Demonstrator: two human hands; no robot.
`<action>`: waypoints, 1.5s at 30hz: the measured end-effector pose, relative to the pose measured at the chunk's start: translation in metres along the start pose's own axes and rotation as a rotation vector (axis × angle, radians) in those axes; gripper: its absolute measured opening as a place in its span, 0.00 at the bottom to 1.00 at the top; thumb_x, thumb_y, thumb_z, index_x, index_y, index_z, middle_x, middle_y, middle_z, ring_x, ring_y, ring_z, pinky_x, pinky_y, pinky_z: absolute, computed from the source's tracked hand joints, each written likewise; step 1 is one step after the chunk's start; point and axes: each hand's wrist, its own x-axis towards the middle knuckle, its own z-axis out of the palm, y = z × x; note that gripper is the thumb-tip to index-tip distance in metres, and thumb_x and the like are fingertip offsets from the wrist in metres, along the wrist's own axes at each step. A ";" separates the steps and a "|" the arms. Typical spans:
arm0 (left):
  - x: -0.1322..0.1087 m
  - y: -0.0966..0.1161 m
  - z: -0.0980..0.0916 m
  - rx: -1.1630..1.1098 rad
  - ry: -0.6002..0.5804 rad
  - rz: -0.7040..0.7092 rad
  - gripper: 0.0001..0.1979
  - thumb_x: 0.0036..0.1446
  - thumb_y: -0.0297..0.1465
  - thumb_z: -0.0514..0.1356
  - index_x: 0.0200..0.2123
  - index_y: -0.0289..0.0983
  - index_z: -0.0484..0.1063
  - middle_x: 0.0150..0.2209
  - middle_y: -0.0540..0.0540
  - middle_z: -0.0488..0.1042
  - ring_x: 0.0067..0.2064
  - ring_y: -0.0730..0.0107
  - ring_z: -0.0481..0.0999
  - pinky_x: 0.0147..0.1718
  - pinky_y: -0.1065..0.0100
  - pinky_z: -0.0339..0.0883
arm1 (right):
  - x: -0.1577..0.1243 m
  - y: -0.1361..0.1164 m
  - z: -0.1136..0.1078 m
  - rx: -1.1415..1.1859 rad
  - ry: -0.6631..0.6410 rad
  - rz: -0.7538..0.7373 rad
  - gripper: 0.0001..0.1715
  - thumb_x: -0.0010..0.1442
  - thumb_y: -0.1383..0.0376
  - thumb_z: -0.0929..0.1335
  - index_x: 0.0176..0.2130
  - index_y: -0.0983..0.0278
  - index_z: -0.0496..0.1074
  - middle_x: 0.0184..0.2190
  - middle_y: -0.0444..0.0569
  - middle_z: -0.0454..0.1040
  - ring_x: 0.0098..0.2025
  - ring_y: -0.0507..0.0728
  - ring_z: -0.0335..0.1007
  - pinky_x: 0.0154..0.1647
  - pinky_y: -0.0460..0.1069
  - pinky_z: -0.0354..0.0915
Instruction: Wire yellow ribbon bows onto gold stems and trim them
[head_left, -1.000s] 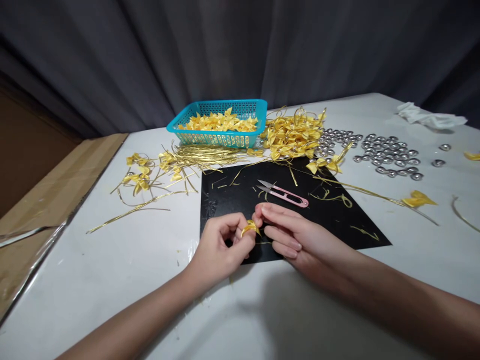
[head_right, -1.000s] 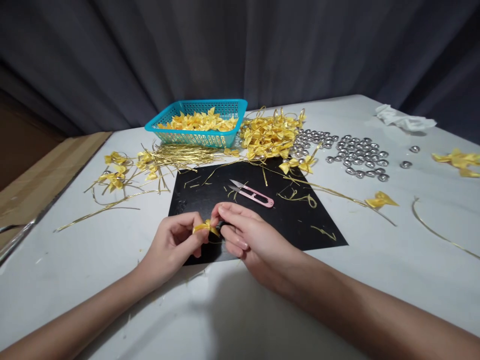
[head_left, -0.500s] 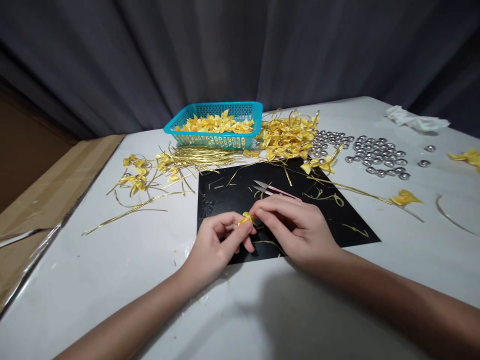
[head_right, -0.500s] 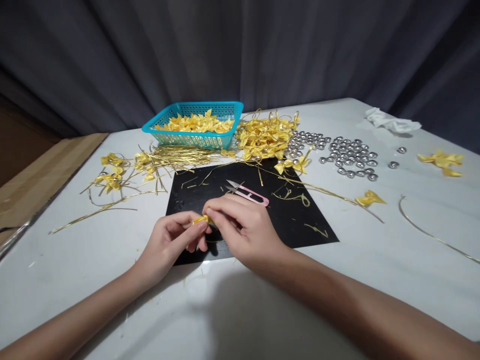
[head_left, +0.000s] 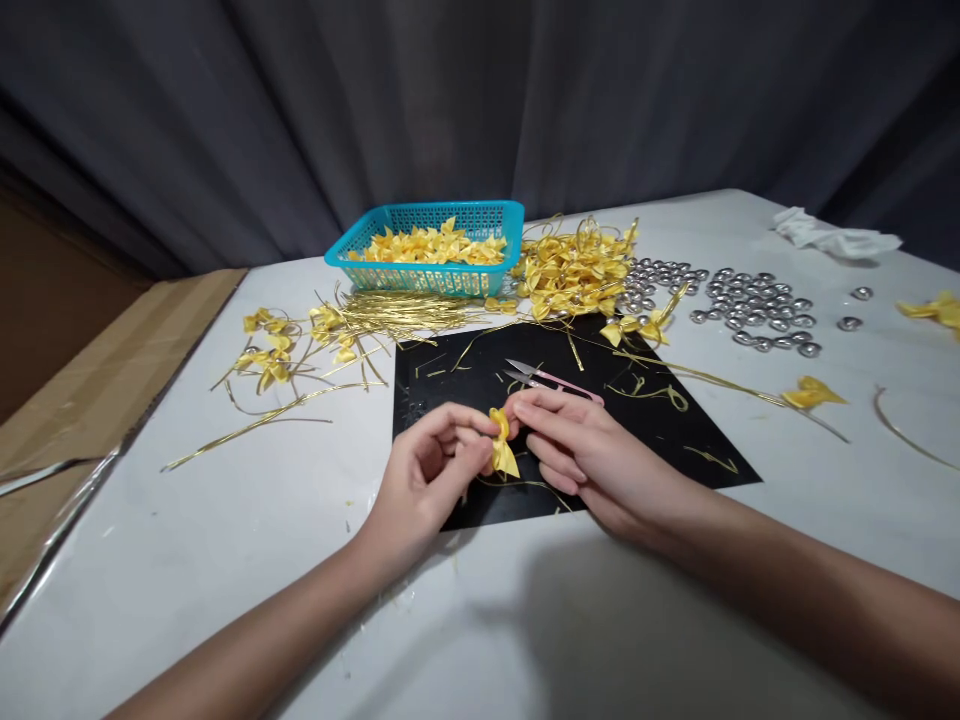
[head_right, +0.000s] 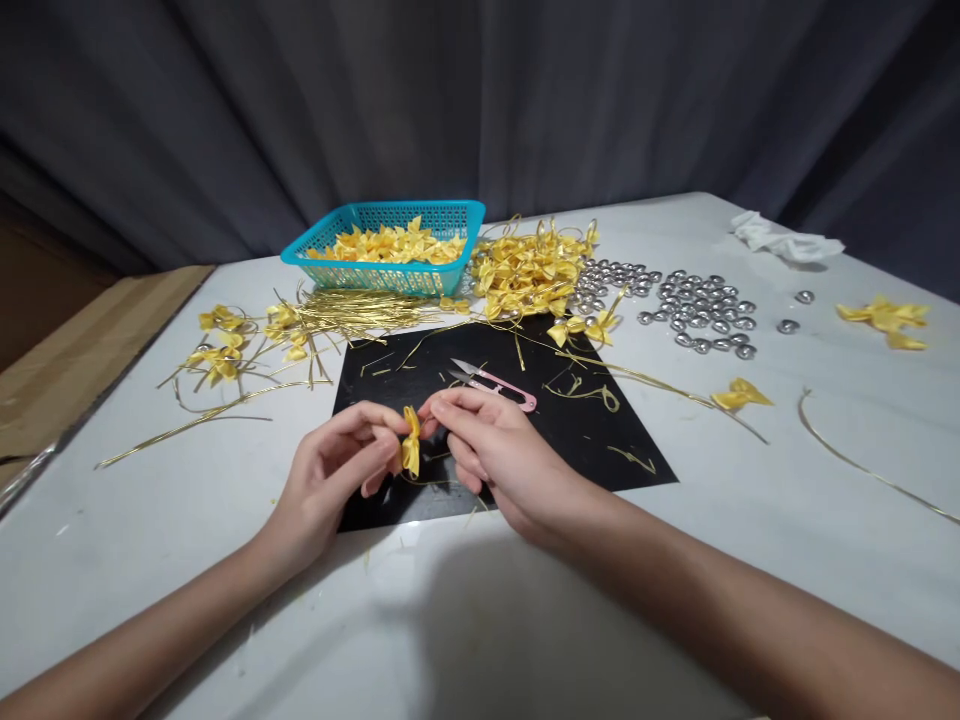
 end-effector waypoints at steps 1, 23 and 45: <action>0.000 0.000 0.001 0.016 0.023 0.004 0.05 0.55 0.31 0.61 0.34 0.37 0.71 0.23 0.54 0.67 0.23 0.81 0.61 0.21 0.78 0.55 | 0.000 0.000 0.000 0.058 -0.005 0.033 0.06 0.56 0.65 0.69 0.30 0.66 0.71 0.24 0.39 0.67 0.12 0.39 0.43 0.09 0.38 0.42; -0.008 -0.004 0.005 0.472 0.229 0.508 0.03 0.56 0.23 0.60 0.34 0.35 0.72 0.25 0.51 0.68 0.25 0.78 0.66 0.22 0.76 0.61 | -0.009 -0.009 0.004 0.286 -0.076 0.310 0.03 0.51 0.70 0.68 0.26 0.68 0.70 0.17 0.37 0.57 0.15 0.42 0.36 0.12 0.38 0.43; -0.008 -0.003 0.001 0.341 0.193 0.402 0.02 0.58 0.28 0.58 0.35 0.37 0.70 0.27 0.49 0.65 0.28 0.73 0.66 0.25 0.71 0.62 | -0.007 -0.003 -0.004 -0.927 -0.192 -0.648 0.08 0.62 0.68 0.63 0.32 0.64 0.70 0.26 0.45 0.72 0.26 0.49 0.64 0.27 0.43 0.60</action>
